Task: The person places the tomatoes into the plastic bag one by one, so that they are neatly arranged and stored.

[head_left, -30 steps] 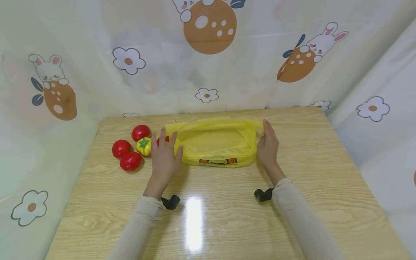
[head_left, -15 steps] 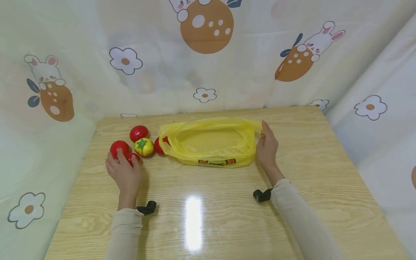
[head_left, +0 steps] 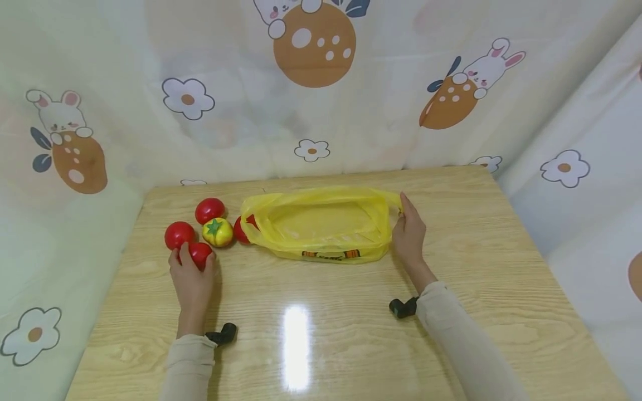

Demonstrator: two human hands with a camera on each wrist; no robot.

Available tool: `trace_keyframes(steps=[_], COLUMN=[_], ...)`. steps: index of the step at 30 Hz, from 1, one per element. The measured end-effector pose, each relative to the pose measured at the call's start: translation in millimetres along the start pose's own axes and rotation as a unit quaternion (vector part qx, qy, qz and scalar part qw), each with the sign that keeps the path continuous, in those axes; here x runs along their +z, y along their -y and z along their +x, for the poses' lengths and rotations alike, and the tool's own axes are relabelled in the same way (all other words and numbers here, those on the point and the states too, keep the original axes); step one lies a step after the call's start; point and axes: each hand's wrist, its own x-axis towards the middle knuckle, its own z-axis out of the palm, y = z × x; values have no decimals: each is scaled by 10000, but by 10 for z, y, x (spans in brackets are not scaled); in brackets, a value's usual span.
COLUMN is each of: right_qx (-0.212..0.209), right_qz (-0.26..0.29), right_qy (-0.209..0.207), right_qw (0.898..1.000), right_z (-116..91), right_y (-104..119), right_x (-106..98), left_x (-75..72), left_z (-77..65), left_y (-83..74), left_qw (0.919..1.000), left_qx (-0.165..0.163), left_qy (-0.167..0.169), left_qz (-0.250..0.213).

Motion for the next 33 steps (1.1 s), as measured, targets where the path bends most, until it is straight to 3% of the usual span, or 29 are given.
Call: trace_keyframes(steps=[5,14,21,28,33], right_qx=[169,402,354,286,234], right_qz=[33,158,225,230,316], right_qy=[179,306,320,234,210], right_qw=[9997,9986,9986,9991,9990], right_z=[-34,-91,-97,-74,-42], right_y=[-18,-17,50,52,76], right_x=[-2,-11,-24,-22,-13], left_x=[-10,-67,-72,48,126], left_z=[-25,-42,-15,-71,-95], left_y=[23,-41,-402,-851,-1124], left_qw=[9976,9931,9805,9689,9628], left_qx=[401,710,1373,1981,2229], left_qy=[-476,-809,-1142,-1012,-794], left_qz=[-293,-475,-814,-1084,-1302])
